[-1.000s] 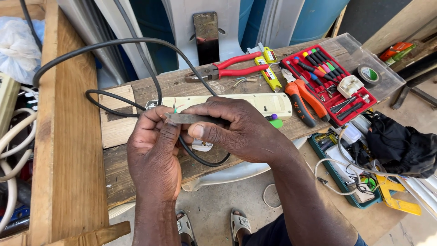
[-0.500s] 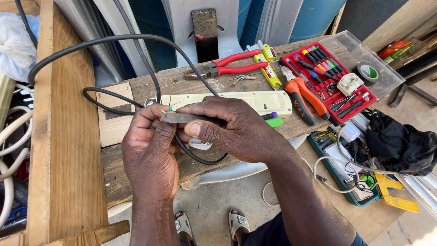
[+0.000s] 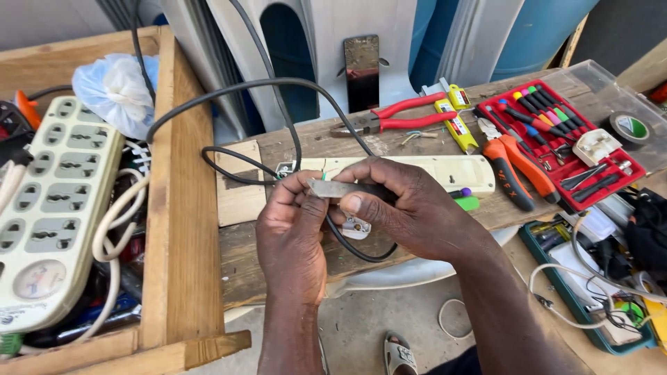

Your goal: Disassembling an electrical plug by unscrewing the casing and manipulating the internal wires.

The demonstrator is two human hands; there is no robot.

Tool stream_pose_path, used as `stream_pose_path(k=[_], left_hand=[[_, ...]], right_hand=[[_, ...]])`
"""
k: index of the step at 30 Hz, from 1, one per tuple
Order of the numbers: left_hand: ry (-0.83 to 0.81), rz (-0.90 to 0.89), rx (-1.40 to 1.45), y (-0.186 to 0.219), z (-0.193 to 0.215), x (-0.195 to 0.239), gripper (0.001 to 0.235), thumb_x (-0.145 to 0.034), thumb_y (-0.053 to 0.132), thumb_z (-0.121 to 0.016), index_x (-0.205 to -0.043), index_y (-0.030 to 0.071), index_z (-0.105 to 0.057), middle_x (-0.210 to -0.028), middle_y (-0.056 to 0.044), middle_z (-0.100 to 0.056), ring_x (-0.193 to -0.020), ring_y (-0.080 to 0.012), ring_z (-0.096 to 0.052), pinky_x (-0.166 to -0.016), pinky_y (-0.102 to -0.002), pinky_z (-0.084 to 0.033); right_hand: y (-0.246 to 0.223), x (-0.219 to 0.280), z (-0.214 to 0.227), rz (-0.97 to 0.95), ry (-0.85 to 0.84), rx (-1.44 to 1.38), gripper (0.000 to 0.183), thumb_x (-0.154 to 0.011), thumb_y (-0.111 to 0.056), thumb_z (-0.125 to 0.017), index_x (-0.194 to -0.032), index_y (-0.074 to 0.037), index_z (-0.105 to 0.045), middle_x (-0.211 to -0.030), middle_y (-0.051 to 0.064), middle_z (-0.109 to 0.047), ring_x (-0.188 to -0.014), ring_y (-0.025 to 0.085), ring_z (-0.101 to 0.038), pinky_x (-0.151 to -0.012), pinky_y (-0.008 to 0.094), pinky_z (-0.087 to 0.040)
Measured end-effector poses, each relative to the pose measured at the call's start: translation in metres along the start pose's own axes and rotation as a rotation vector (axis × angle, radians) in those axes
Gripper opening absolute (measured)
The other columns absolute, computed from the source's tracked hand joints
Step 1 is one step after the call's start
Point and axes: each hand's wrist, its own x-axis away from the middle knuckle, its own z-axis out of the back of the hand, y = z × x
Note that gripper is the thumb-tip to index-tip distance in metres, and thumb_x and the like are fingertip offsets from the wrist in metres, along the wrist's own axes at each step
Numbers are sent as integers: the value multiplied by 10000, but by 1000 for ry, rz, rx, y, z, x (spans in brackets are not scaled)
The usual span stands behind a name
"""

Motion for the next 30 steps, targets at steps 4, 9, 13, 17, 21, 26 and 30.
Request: stream_pose_path(k=[4, 9, 13, 17, 21, 26, 30], left_hand=[[-13, 4, 40, -2, 2, -1, 223, -966, 80, -741, -1181, 19, -735, -790, -123, -743, -604, -180, -660, -506, -277, -503], [-49, 25, 107, -6, 4, -2, 242, -961, 125, -730, -1173, 6, -725, -819, -148, -751, -641, -192, -664, -575, -272, -498], [-64, 49, 204, -11, 7, -4, 296, -942, 118, -729, -1208, -9, -706, -805, -128, -726, -627, -208, -663, -589, -300, -527], [-42, 137, 252, -11, 10, -5, 315, -917, 153, -753, -1200, 19, -717, -793, -132, -721, -633, -213, -663, -577, -317, -508], [-55, 174, 276, -10, 12, -3, 306, -935, 158, -745, -1208, 21, -719, -803, -132, -712, -634, -210, -668, -534, -330, -495], [-104, 139, 287, -10, 14, -5, 314, -943, 156, -740, -1221, 14, -703, -822, -128, -720, -640, -204, -676, -536, -323, -508], [-96, 140, 273, -7, 12, -3, 314, -955, 152, -736, -1231, 7, -697, -806, -122, -716, -636, -204, -682, -520, -321, -517]], right_hand=[[3, -3, 0, -3, 26, 83, 362, -994, -357, -667, -1254, -112, -722, -975, -1, -770, -925, 91, -680, -812, 289, -567], [13, -6, 0, 39, 64, 122, 346, -991, -321, -684, -1265, -120, -747, -1059, 5, -749, -971, 107, -684, -862, 298, -569], [16, -8, -2, 41, 70, 150, 348, -993, -320, -682, -1272, -124, -750, -1065, 3, -750, -984, 108, -686, -878, 296, -564], [20, -9, -3, 101, 59, 92, 345, -1010, -286, -673, -1298, -109, -745, -1039, 18, -736, -961, 113, -689, -842, 297, -578], [17, -8, -2, 84, 48, 135, 317, -1011, -285, -671, -1264, -115, -757, -1028, 4, -758, -959, 116, -703, -879, 301, -568], [17, -7, -3, 79, 71, 151, 334, -1005, -298, -683, -1285, -128, -750, -1070, 8, -735, -987, 112, -698, -874, 287, -565], [8, -4, -5, 123, 11, -51, 314, -1037, -244, -656, -1283, -54, -700, -958, 39, -748, -903, 125, -708, -851, 310, -615]])
